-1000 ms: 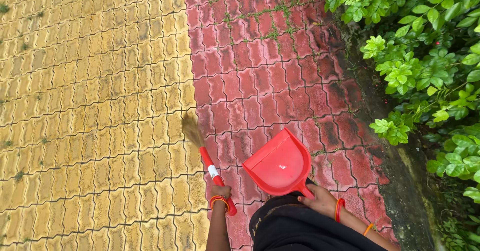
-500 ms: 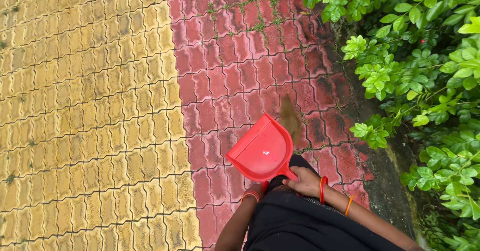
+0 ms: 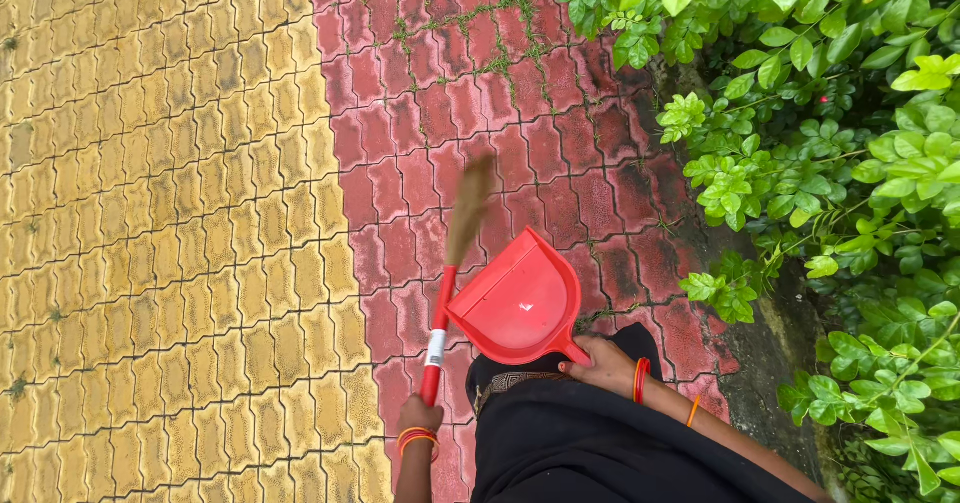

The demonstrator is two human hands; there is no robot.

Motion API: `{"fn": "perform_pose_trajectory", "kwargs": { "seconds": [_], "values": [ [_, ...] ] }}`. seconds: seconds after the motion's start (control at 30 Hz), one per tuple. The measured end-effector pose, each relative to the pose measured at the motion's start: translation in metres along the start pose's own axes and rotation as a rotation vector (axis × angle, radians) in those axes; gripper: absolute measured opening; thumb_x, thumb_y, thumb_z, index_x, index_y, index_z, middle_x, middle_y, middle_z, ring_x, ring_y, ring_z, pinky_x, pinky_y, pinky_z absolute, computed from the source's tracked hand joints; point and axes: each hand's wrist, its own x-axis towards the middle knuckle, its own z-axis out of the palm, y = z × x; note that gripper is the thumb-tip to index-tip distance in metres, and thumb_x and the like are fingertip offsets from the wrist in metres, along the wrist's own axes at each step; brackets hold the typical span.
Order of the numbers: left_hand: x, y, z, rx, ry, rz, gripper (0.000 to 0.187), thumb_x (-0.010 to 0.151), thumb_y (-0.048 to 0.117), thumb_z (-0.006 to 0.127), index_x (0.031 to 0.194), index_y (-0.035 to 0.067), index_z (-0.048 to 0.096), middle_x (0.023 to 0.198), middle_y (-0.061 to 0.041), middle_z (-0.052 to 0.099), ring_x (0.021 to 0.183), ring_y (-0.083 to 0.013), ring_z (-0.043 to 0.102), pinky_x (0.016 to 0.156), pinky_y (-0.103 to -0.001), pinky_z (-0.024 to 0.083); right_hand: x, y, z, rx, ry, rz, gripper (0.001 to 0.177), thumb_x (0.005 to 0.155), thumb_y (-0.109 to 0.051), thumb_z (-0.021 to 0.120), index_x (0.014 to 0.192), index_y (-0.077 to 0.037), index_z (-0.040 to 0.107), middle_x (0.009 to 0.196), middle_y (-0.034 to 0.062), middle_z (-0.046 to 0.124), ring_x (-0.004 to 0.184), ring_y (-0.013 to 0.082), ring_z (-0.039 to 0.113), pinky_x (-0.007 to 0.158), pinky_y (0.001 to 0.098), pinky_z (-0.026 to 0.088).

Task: The person sweeps debris from a paved outdoor walkway using a broom and collects it into a red dustpan.

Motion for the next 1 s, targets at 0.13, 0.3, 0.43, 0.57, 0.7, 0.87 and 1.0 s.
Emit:
{"fn": "perform_pose_trajectory", "kwargs": {
  "seconds": [0.13, 0.3, 0.43, 0.57, 0.7, 0.87, 1.0],
  "values": [
    [0.058, 0.012, -0.034, -0.368, -0.134, -0.271, 0.037, 0.077, 0.016, 0.074, 0.103, -0.01, 0.069, 0.078, -0.021, 0.076, 0.062, -0.031, 0.075, 0.058, -0.045, 0.062, 0.02, 0.003, -0.008, 0.046, 0.027, 0.055, 0.039, 0.087, -0.03, 0.076, 0.112, -0.001, 0.07, 0.079, 0.0095, 0.07, 0.071, 0.0146, 0.066, 0.07, 0.0342, 0.053],
    [0.137, 0.058, -0.06, -0.623, -0.108, -0.351, 0.04, 0.076, 0.01, 0.076, 0.106, -0.013, 0.064, 0.077, -0.02, 0.073, 0.058, -0.0278, 0.07, 0.056, -0.045, 0.061, 0.054, -0.008, -0.02, 0.106, 0.16, 0.018, 0.039, 0.086, -0.027, 0.075, 0.114, 0.0, 0.07, 0.092, 0.0087, 0.072, 0.084, 0.015, 0.07, 0.079, 0.0323, 0.054],
    [0.17, 0.1, -0.065, -0.328, -0.204, -0.159, 0.042, 0.076, 0.017, 0.076, 0.108, -0.009, 0.068, 0.089, -0.022, 0.076, 0.074, -0.0302, 0.074, 0.069, -0.045, 0.061, 0.093, -0.029, -0.026, 0.126, 0.214, 0.201, 0.044, 0.085, -0.028, 0.075, 0.121, -0.003, 0.069, 0.098, 0.0122, 0.077, 0.091, 0.0177, 0.072, 0.085, 0.0326, 0.055],
    [0.183, 0.135, -0.059, 0.012, -0.349, 0.087, 0.048, 0.071, 0.017, 0.077, 0.114, -0.001, 0.068, 0.106, -0.022, 0.076, 0.097, -0.0337, 0.078, 0.081, -0.044, 0.063, 0.133, -0.057, -0.022, 0.064, 0.277, 0.174, 0.047, 0.085, -0.03, 0.077, 0.122, -0.002, 0.067, 0.107, 0.0112, 0.075, 0.099, 0.0172, 0.07, 0.089, 0.0334, 0.053],
    [0.212, 0.161, -0.062, 0.172, -0.455, 0.476, 0.052, 0.074, 0.027, 0.08, 0.119, 0.005, 0.069, 0.116, -0.023, 0.071, 0.11, -0.0387, 0.069, 0.092, -0.046, 0.057, 0.175, -0.103, -0.017, 0.075, 0.206, 0.184, 0.044, 0.086, -0.031, 0.074, 0.118, 0.0, 0.072, 0.096, 0.0127, 0.078, 0.089, 0.0204, 0.074, 0.084, 0.0355, 0.056],
    [0.257, 0.189, -0.087, 0.355, -0.417, 0.737, 0.043, 0.079, 0.022, 0.076, 0.121, 0.013, 0.071, 0.119, -0.024, 0.067, 0.111, -0.0416, 0.067, 0.091, -0.048, 0.057, 0.214, -0.155, -0.009, 0.034, 0.168, 0.274, 0.04, 0.086, -0.03, 0.075, 0.115, -0.002, 0.072, 0.084, 0.0099, 0.077, 0.077, 0.0169, 0.072, 0.075, 0.0331, 0.056],
    [0.284, 0.161, -0.121, 0.239, -0.241, 0.602, 0.037, 0.074, 0.019, 0.077, 0.109, 0.009, 0.072, 0.111, -0.016, 0.073, 0.106, -0.0354, 0.071, 0.092, -0.045, 0.057, 0.231, -0.168, -0.009, 0.021, 0.151, 0.327, 0.038, 0.087, -0.03, 0.075, 0.115, -0.005, 0.072, 0.076, 0.0083, 0.071, 0.069, 0.0152, 0.066, 0.068, 0.0337, 0.052]
  ]
}}
